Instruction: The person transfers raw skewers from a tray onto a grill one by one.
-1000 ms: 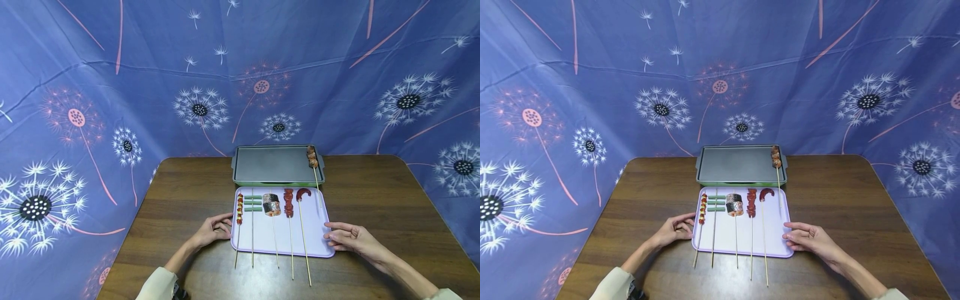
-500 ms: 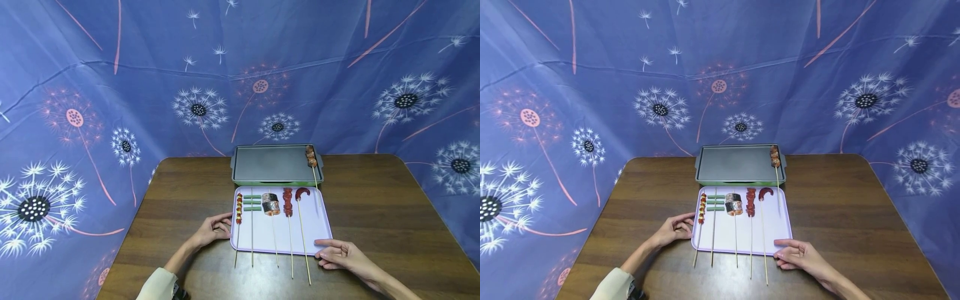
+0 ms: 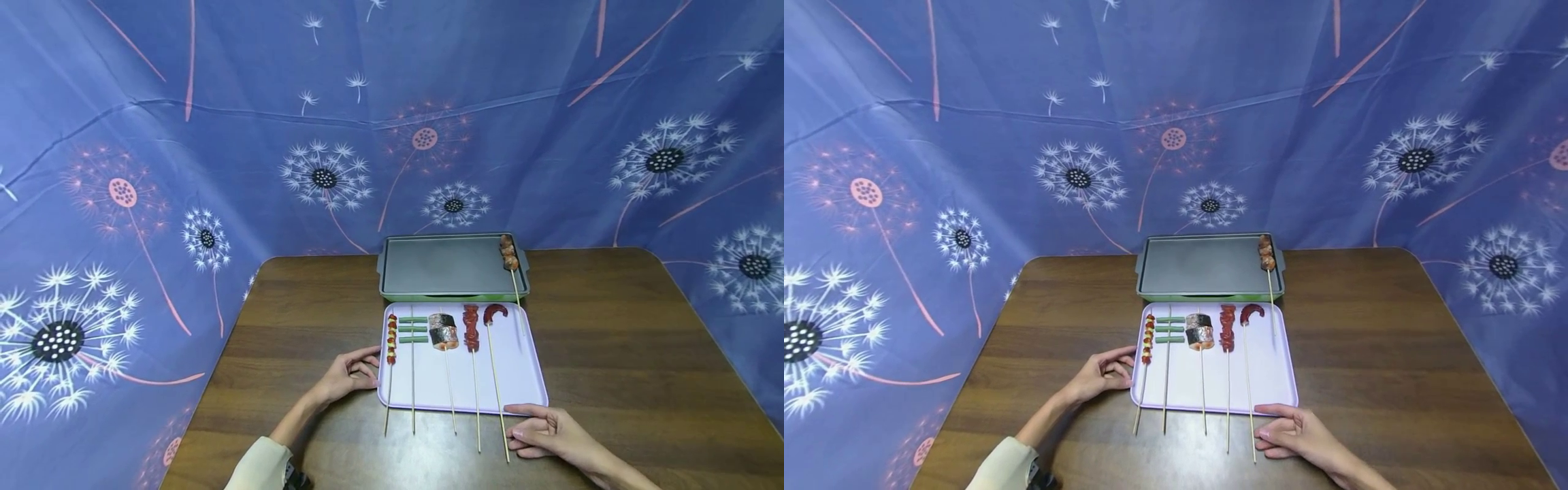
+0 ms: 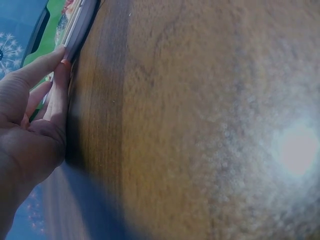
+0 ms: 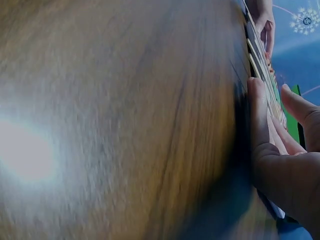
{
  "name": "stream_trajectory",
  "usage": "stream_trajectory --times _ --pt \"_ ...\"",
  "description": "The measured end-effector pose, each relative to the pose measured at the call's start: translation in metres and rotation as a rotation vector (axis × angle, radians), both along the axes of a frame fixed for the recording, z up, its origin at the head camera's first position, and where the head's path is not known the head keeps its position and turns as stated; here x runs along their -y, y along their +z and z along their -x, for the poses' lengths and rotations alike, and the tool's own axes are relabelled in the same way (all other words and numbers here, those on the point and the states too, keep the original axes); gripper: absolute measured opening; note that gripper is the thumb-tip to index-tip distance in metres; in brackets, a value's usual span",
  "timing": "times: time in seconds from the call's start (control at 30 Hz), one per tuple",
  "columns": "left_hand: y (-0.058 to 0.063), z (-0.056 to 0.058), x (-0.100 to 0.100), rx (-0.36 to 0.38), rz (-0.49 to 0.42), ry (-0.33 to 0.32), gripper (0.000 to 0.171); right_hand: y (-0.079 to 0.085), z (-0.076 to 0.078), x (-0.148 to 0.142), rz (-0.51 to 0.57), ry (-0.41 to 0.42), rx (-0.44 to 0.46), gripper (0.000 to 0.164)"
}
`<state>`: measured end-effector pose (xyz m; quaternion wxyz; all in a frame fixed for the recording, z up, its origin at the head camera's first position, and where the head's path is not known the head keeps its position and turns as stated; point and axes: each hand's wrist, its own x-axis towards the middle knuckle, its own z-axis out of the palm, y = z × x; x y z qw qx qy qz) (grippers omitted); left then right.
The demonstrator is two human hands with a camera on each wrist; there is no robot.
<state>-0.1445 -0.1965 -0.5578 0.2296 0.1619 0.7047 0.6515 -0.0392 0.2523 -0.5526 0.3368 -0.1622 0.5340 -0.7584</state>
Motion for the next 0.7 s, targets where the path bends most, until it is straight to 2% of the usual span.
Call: stream_trajectory --times 0.37,0.7 --pt "0.001 0.001 0.000 0.010 0.015 -0.003 0.072 -0.006 -0.003 0.016 -0.036 -0.037 0.007 0.066" --pt "0.001 0.002 0.000 -0.005 0.052 -0.004 0.069 -0.013 -0.003 0.023 -0.028 -0.067 -0.003 0.070"
